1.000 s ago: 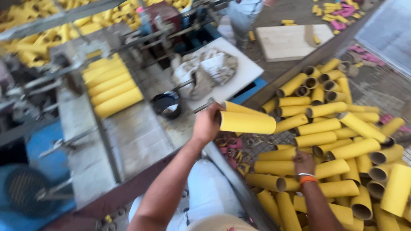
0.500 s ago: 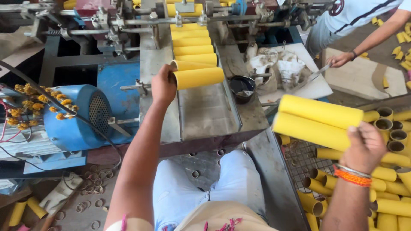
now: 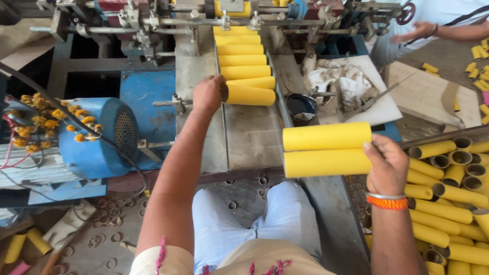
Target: The person repeatedly picks up yellow cylindrical objects from a pile, places them onto a machine conveyor, and then removes them to return to the pile. The person handles the cylinders one at a time or in small groups, moving them between the conveyor and the pile continuously.
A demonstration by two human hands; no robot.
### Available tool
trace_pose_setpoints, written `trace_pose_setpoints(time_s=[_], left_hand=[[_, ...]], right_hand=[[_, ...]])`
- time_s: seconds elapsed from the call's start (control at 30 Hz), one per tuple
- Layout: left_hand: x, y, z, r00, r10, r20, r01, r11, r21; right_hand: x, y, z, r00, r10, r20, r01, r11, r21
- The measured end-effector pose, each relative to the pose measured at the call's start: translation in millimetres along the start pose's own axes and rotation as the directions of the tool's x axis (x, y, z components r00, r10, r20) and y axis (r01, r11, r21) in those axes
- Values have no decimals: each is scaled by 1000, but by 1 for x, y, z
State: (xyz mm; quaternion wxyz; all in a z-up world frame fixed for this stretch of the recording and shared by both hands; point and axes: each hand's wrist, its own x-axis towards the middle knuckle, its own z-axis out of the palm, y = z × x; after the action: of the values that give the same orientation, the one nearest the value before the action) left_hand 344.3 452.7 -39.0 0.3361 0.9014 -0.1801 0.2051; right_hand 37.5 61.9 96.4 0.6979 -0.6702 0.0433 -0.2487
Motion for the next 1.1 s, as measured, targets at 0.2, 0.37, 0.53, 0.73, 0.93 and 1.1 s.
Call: trace_pose_setpoints(time_s=[0.2, 0.37, 0.53, 0.73, 0.93, 1.1], left_hand=[[0, 12, 19, 984, -176, 27, 174, 983, 51], [-1, 24, -5, 980, -160, -116, 157, 987, -29], [-15, 46, -59, 977, -207, -45, 199, 969, -144], [-42, 103, -62, 906, 239, 350, -222, 971, -87], [-61, 104, -28, 796, 100, 597, -328, 900, 287], [-54, 83, -22, 804, 78, 590, -351, 863, 363]], right_hand=[[26, 37, 61, 995, 52, 82, -53, 998, 18], [30, 64, 83, 990, 84, 111, -80, 996, -41], [50, 115, 113, 993, 68, 97, -59, 994, -94], [77, 132, 167, 990, -26, 141, 100, 827, -553], [55, 73, 107, 897, -213, 386, 440, 500, -746], [17, 45, -24, 968, -71, 241, 235, 590, -773]])
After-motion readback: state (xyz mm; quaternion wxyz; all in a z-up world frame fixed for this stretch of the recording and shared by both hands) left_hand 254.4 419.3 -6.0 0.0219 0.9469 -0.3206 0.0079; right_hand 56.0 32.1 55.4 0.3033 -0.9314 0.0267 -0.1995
